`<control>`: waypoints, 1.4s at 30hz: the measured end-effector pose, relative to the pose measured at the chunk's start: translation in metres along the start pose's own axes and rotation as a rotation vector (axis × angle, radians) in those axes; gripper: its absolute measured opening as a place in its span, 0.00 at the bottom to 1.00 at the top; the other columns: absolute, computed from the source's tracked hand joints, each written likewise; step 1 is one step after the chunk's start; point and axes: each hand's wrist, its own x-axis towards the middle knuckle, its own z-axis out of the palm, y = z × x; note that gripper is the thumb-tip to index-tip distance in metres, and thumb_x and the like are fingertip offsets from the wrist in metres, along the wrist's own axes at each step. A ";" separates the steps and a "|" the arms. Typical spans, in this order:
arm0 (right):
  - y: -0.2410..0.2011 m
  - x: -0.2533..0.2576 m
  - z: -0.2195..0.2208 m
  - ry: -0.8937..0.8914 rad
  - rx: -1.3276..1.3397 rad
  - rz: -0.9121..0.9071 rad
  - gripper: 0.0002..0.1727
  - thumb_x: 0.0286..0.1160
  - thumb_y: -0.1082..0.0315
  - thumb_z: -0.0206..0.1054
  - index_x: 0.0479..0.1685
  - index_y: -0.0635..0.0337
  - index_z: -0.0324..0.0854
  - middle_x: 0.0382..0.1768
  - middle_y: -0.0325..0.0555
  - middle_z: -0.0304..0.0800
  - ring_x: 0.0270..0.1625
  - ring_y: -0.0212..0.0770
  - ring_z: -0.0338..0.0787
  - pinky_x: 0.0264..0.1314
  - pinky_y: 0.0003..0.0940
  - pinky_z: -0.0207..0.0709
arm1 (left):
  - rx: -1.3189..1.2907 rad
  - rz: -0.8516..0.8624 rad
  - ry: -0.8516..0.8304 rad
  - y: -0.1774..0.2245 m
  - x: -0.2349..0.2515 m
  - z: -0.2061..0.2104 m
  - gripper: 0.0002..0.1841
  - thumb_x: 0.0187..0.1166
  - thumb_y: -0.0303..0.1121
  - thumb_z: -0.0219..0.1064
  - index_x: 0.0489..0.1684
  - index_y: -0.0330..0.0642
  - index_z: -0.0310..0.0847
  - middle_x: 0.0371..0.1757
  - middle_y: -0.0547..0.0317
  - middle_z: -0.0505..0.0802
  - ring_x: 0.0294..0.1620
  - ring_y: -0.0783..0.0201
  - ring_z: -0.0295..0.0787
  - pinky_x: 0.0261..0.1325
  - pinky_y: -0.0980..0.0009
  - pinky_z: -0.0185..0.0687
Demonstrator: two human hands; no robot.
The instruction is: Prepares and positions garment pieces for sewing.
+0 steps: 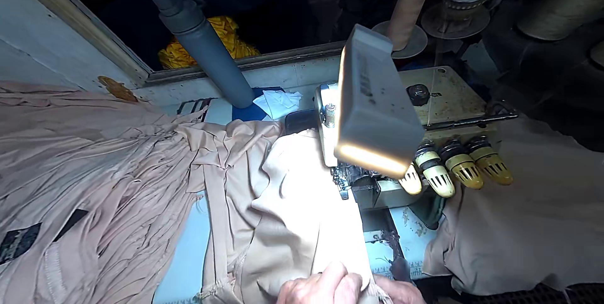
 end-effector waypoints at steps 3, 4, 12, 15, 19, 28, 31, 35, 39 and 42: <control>-0.012 0.019 0.009 0.096 0.015 0.044 0.19 0.64 0.79 0.73 0.57 0.73 0.82 0.33 0.24 0.92 0.34 0.13 0.84 0.43 0.17 0.80 | 0.144 -0.020 -0.001 -0.004 0.018 -0.009 0.09 0.78 0.27 0.66 0.42 0.40 0.94 0.30 0.50 0.92 0.17 0.58 0.85 0.16 0.65 0.76; -0.014 0.025 0.012 0.125 0.041 0.049 0.18 0.63 0.81 0.72 0.55 0.71 0.83 0.33 0.24 0.92 0.34 0.15 0.86 0.44 0.18 0.81 | 0.185 -0.009 0.009 -0.007 0.023 -0.011 0.09 0.79 0.28 0.65 0.42 0.41 0.94 0.30 0.52 0.92 0.17 0.59 0.85 0.16 0.67 0.75; -0.017 0.053 0.021 0.238 0.181 0.047 0.13 0.63 0.86 0.65 0.31 0.56 0.87 0.27 0.28 0.93 0.29 0.18 0.88 0.36 0.19 0.82 | 0.417 0.083 0.267 -0.022 0.061 0.003 0.11 0.73 0.33 0.64 0.20 0.47 0.85 0.20 0.61 0.85 0.19 0.62 0.84 0.15 0.69 0.71; -0.014 0.055 0.021 0.238 0.149 0.033 0.13 0.65 0.85 0.64 0.32 0.54 0.86 0.24 0.24 0.90 0.28 0.16 0.85 0.33 0.17 0.80 | 0.457 0.015 0.294 -0.017 0.071 0.012 0.12 0.71 0.34 0.65 0.16 0.45 0.83 0.17 0.60 0.83 0.18 0.61 0.84 0.14 0.68 0.71; -0.011 0.057 0.022 0.267 0.103 -0.003 0.13 0.65 0.85 0.63 0.32 0.57 0.88 0.26 0.23 0.90 0.30 0.14 0.85 0.35 0.15 0.80 | 0.459 0.004 0.264 -0.015 0.071 0.013 0.12 0.74 0.37 0.63 0.20 0.46 0.86 0.17 0.61 0.83 0.17 0.62 0.84 0.12 0.68 0.70; -0.004 0.061 0.025 0.310 0.101 -0.009 0.09 0.72 0.79 0.65 0.28 0.59 0.88 0.22 0.31 0.89 0.25 0.21 0.87 0.31 0.20 0.81 | 0.146 -0.571 -0.157 -0.033 -0.035 -0.052 0.28 0.75 0.29 0.65 0.76 0.26 0.75 0.29 0.46 0.92 0.26 0.43 0.89 0.30 0.40 0.81; 0.001 0.063 0.025 0.302 0.090 -0.042 0.09 0.73 0.77 0.66 0.27 0.59 0.88 0.22 0.31 0.89 0.25 0.21 0.86 0.30 0.19 0.81 | 0.069 -0.803 -0.288 -0.062 -0.080 -0.025 0.27 0.80 0.34 0.67 0.76 0.27 0.73 0.34 0.36 0.93 0.37 0.30 0.92 0.45 0.28 0.80; 0.003 0.060 0.022 0.276 0.093 -0.119 0.07 0.74 0.76 0.66 0.32 0.61 0.89 0.27 0.33 0.91 0.31 0.22 0.88 0.36 0.21 0.84 | 0.015 -0.685 0.233 -0.077 -0.119 0.001 0.12 0.75 0.21 0.61 0.49 0.20 0.83 0.28 0.39 0.92 0.25 0.47 0.92 0.34 0.46 0.88; -0.003 0.047 0.014 0.186 0.065 -0.251 0.07 0.74 0.67 0.69 0.31 0.54 0.91 0.32 0.28 0.89 0.38 0.19 0.85 0.43 0.17 0.80 | 0.127 -0.489 0.698 -0.097 -0.117 -0.060 0.12 0.76 0.18 0.57 0.49 0.11 0.75 0.41 0.39 0.90 0.43 0.75 0.87 0.50 0.78 0.82; -0.018 0.024 0.012 -0.042 0.134 -0.167 0.07 0.75 0.64 0.70 0.31 0.43 0.92 0.29 0.17 0.91 0.35 0.12 0.85 0.40 0.14 0.78 | 0.277 -0.361 0.839 -0.119 -0.114 -0.113 0.14 0.80 0.18 0.55 0.49 0.05 0.70 0.43 0.39 0.88 0.47 0.85 0.82 0.55 0.86 0.77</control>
